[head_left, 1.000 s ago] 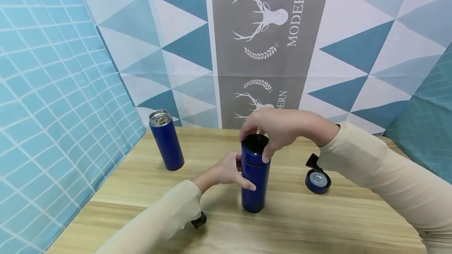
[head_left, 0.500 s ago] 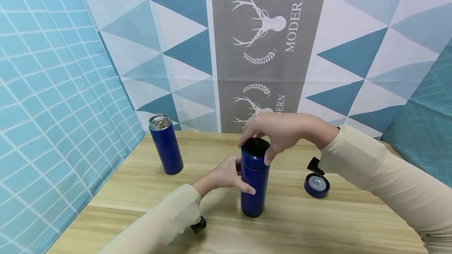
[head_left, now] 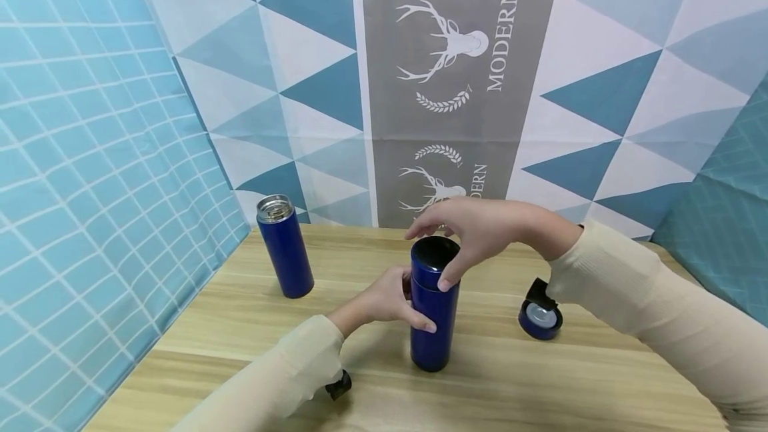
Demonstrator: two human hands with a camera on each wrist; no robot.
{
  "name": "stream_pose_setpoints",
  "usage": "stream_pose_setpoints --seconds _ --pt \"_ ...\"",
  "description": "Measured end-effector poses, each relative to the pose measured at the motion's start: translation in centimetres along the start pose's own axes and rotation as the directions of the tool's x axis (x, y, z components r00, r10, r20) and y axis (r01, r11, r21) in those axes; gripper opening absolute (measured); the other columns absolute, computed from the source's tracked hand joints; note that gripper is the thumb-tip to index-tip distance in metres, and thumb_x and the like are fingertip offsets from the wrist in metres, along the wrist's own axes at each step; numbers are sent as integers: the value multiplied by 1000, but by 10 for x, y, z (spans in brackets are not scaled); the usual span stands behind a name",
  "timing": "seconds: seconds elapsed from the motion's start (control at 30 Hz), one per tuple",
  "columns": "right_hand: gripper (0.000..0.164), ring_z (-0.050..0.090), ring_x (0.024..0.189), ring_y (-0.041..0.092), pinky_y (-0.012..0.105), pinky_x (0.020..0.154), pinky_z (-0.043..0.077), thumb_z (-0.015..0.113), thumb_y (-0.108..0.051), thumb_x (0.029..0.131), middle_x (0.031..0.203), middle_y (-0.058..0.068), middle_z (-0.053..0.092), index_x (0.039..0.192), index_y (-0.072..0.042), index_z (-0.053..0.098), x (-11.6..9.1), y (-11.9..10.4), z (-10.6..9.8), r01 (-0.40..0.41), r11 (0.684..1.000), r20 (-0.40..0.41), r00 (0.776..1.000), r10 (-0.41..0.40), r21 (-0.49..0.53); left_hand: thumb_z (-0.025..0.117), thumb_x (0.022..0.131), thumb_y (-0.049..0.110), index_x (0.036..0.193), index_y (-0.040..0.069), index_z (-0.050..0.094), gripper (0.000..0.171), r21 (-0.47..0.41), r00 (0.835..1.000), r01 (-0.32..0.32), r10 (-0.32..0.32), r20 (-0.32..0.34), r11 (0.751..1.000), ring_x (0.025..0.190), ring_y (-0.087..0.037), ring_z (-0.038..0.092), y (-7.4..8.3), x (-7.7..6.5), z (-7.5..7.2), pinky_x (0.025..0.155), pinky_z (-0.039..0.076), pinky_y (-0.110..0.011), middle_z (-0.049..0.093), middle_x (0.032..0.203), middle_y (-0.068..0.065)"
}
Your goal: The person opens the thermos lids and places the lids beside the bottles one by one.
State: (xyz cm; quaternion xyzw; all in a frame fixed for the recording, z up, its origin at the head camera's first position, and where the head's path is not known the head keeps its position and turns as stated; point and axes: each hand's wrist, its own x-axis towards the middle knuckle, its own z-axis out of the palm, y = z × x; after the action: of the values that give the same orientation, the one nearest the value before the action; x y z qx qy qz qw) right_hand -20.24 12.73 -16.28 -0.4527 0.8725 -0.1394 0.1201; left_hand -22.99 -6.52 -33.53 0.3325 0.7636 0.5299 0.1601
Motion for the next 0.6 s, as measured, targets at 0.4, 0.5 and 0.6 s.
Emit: stream_pose_setpoints --seconds 0.4,0.5,0.6 --pt "50 66 92 17 31 82 58 86 -30 69 100 6 71 108 -5 66 2 -18 5 -220 972 -130 969 209 -81 82 66 3 121 3 59 59 0 1000 24 -25 8 1000 94 -6 67 -1 1 -1 86 56 -24 68 118 -17" --pt "47 67 87 15 29 80 59 88 -27 66 96 5 71 103 -6 67 3 -17 6 -231 971 -138 966 220 -67 82 67 4 122 3 58 60 5 1000 23 -23 19 1000 95 -6 67 -1 1 0 87 56 -24 67 119 -17" --pt "46 66 86 14 28 79 58 89 -26 65 94 3 71 102 -8 68 4 -16 5 -229 970 -129 967 218 -80 82 67 4 123 3 58 61 4 999 21 -21 24 1000 95 -6 66 0 1 0 87 56 -24 67 120 -17"
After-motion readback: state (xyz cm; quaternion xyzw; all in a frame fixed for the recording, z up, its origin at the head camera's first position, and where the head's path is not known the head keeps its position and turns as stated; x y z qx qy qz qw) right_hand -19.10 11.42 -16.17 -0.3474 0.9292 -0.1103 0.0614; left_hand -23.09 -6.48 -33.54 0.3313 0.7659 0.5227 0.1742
